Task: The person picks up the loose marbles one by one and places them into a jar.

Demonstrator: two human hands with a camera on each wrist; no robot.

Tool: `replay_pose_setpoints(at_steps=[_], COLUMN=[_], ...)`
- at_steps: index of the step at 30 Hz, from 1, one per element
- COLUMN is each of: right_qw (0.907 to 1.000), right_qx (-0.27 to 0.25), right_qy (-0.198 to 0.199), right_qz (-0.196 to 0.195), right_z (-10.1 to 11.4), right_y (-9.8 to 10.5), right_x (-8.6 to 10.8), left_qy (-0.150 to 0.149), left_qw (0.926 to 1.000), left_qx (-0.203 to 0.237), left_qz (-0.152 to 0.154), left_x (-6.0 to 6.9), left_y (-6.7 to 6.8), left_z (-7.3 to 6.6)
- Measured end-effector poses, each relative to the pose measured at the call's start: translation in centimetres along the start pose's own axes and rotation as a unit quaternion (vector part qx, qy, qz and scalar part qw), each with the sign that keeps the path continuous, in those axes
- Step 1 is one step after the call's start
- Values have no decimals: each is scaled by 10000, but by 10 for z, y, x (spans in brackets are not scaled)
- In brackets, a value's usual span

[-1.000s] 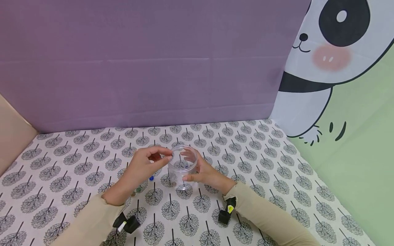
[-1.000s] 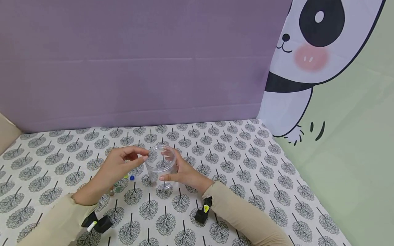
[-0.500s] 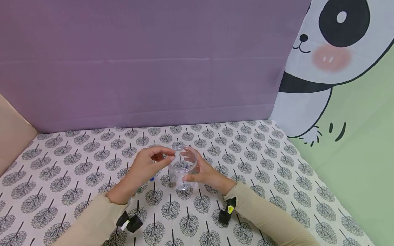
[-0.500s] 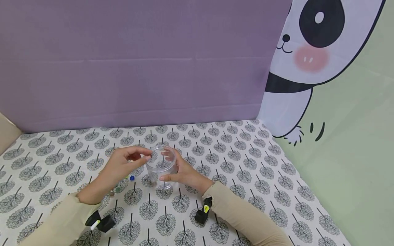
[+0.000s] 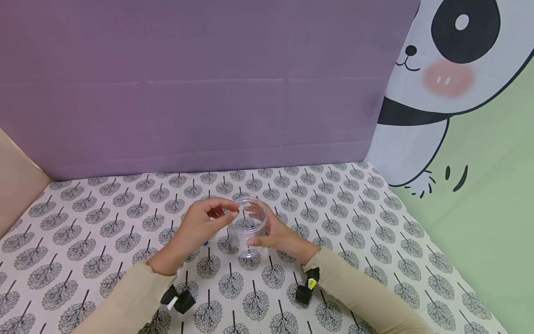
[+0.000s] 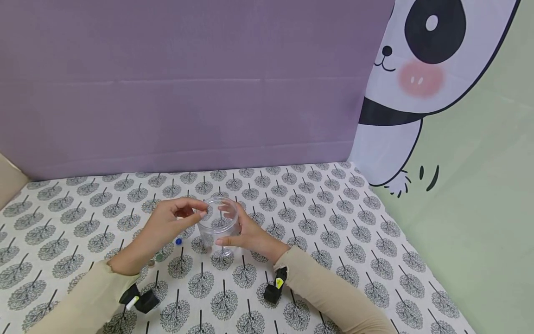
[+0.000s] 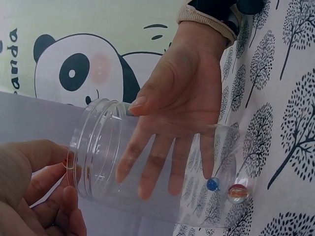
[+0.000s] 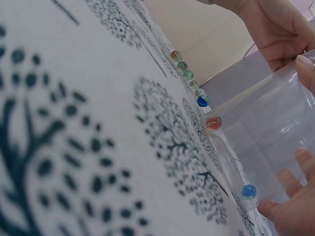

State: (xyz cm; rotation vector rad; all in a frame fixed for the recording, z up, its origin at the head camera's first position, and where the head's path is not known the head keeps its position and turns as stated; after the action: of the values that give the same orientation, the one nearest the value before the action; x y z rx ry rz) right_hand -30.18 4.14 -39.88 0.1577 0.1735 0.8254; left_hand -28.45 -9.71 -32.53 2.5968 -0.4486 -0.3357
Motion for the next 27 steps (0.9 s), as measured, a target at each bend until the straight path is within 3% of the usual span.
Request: replay_pose_setpoints(at_steps=[27], right_qw=[10000], right_qx=[-9], right_qy=[50], right_qz=[22], right_z=[1], right_y=[0], right_x=[0], left_qy=[25], left_qw=[9999], left_qx=[-123], left_qz=[-25], left_x=[-2], left_y=[0], left_z=[4])
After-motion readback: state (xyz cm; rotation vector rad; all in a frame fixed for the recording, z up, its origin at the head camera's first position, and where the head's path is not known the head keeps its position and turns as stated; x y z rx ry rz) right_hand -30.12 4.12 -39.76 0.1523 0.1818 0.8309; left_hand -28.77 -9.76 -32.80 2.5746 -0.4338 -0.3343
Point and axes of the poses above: each hand's wrist, its own x-axis away from the middle knuckle, its own y-axis out of the back of the hand, z = x × y, the point moved 9 cm from there along -x, towards the middle knuckle, and after that the axes turned 9 degrees about z, right-handed, at the moved point
